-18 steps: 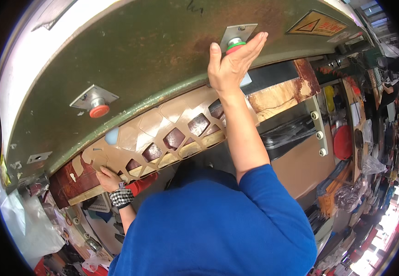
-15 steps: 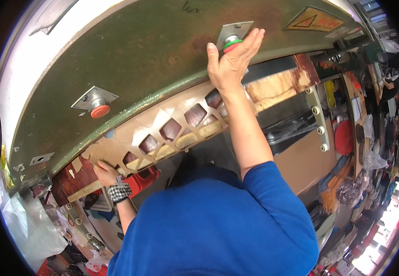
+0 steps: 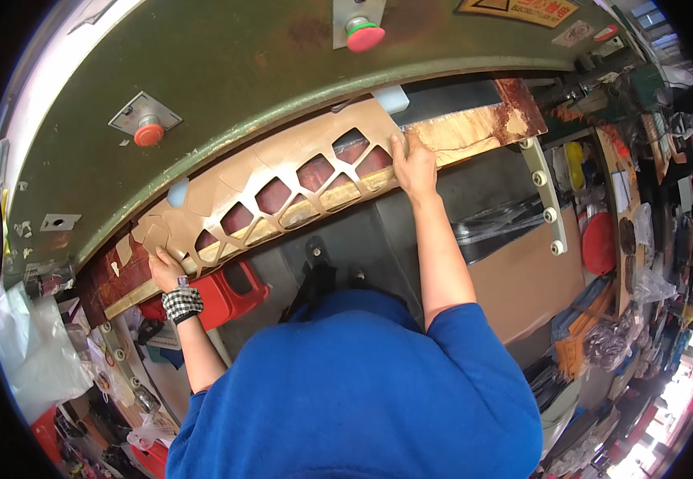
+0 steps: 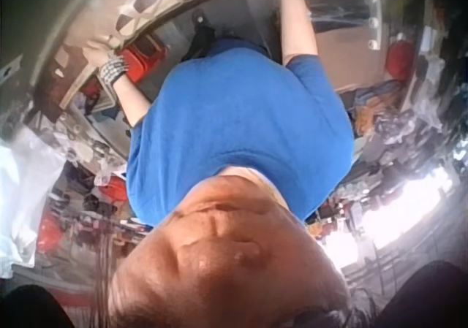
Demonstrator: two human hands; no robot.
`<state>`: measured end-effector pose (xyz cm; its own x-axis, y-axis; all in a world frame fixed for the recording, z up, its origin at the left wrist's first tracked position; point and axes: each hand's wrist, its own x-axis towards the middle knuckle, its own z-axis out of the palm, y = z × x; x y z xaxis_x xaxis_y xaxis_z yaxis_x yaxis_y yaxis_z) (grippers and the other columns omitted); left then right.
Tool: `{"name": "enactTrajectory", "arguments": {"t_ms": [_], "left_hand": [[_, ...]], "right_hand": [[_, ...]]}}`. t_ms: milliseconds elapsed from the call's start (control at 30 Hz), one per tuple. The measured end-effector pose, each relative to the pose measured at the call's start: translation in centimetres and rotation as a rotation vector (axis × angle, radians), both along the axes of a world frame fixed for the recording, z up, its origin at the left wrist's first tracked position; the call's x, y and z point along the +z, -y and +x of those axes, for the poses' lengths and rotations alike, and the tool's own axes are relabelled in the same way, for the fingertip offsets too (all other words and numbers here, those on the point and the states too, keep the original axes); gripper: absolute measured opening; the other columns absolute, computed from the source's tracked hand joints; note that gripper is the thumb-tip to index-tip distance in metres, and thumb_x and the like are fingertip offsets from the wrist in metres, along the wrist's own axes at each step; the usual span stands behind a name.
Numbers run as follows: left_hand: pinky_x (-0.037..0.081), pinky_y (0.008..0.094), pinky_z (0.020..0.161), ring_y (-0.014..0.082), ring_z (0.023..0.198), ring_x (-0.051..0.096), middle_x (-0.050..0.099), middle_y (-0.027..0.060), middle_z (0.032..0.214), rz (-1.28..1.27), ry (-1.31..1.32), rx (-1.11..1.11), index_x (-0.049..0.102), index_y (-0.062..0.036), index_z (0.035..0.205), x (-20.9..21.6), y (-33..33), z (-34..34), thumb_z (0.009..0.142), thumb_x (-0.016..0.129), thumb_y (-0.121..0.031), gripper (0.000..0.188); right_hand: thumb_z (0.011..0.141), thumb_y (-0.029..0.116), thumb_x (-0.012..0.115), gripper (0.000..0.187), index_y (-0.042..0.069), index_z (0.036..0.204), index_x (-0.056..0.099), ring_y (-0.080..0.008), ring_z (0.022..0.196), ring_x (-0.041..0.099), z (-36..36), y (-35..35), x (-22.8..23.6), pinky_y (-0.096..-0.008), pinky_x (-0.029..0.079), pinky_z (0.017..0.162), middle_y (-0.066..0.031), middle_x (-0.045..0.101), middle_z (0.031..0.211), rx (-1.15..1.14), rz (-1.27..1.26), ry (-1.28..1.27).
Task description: The person operates a die-cutting press to cut shapes from a brown sheet, then removes the cut pieces and places them into a clear plastic bag. They write on the bag with a marker and set it aside with other packaged items.
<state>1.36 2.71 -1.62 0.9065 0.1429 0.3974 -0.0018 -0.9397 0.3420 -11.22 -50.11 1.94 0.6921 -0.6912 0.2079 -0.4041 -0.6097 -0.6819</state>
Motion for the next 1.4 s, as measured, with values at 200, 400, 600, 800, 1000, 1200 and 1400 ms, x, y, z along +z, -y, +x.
{"name": "enactTrajectory", "arguments": {"t_ms": [200,400,600,800,1000,1200,1400], "left_hand": [[0.048,0.0471,0.075,0.0445,0.086,0.06,0.064,0.0254,0.096,-0.193,0.061,0.043,0.062,0.0023,0.104,0.7,0.5,-5.5,0.1,0.048,-0.023,0.029],[0.047,0.0419,0.07,0.0351,0.076,0.06,0.064,0.0209,0.085,-0.378,0.059,0.325,0.063,0.0007,0.095,2.1,1.1,-11.4,0.099,0.052,-0.028,0.031],[0.048,0.044,0.077,0.0403,0.087,0.06,0.062,0.0214,0.095,-0.078,0.098,0.155,0.064,0.0037,0.1,5.6,-0.1,-8.0,0.097,0.055,-0.022,0.027],[0.05,0.0412,0.085,0.0341,0.099,0.062,0.062,0.0178,0.115,-0.093,0.148,-0.003,0.068,0.0023,0.108,8.8,4.2,-6.9,0.094,0.058,-0.017,0.025],[0.053,0.0397,0.078,0.0313,0.088,0.066,0.068,0.0167,0.098,-0.242,0.02,-0.595,0.067,-0.0023,0.113,9.1,17.9,-9.7,0.09,0.059,-0.007,0.025],[0.053,0.0395,0.084,0.0315,0.094,0.065,0.068,0.0168,0.104,-0.269,0.067,-1.005,0.066,-0.0004,0.111,8.1,30.7,-11.1,0.086,0.06,-0.004,0.027],[0.041,0.0476,0.106,0.0374,0.119,0.051,0.055,0.0199,0.124,-0.099,0.03,-1.091,0.06,-0.0011,0.121,6.0,37.0,-14.5,0.078,0.061,0.002,0.043]], "right_hand": [[0.088,0.03,0.065,0.04,0.002,0.117,0.063,-0.0378,0.09,0.067,-4.4,-1.1,0.6,-0.0433,0.052,0.081,-0.0202,0.07,0.093,-0.112,0.064,0.001],[0.071,0.023,0.081,0.079,0.001,0.138,0.045,-0.0411,0.123,0.043,-0.9,-3.5,2.2,-0.0467,0.038,0.105,-0.0241,0.049,0.13,0.309,-0.409,0.155],[0.07,0.02,0.08,0.072,0.003,0.133,0.051,-0.04,0.121,0.046,-0.6,-5.0,1.7,-0.0457,0.041,0.103,-0.0229,0.05,0.131,0.269,-0.29,0.19],[0.078,0.014,0.079,0.068,0.001,0.137,0.048,-0.0248,0.113,0.058,-4.8,-3.5,3.7,-0.0354,0.044,0.099,-0.0198,0.059,0.125,0.093,0.635,0.391],[0.083,0.005,0.074,0.056,-0.002,0.132,0.049,-0.0177,0.102,0.06,-11.0,2.9,3.5,-0.0283,0.049,0.086,-0.0177,0.063,0.116,-0.135,0.677,0.678],[0.074,0.015,0.08,0.058,0.0,0.125,0.057,-0.0318,0.107,0.058,-18.7,5.2,0.9,-0.0392,0.046,0.096,-0.0209,0.057,0.121,-0.251,-0.171,0.155],[0.075,0.007,0.073,0.039,0.0,0.112,0.063,-0.0344,0.108,0.056,-19.8,-0.4,2.5,-0.0394,0.049,0.09,-0.0184,0.051,0.121,-0.013,-0.379,0.258]]}}
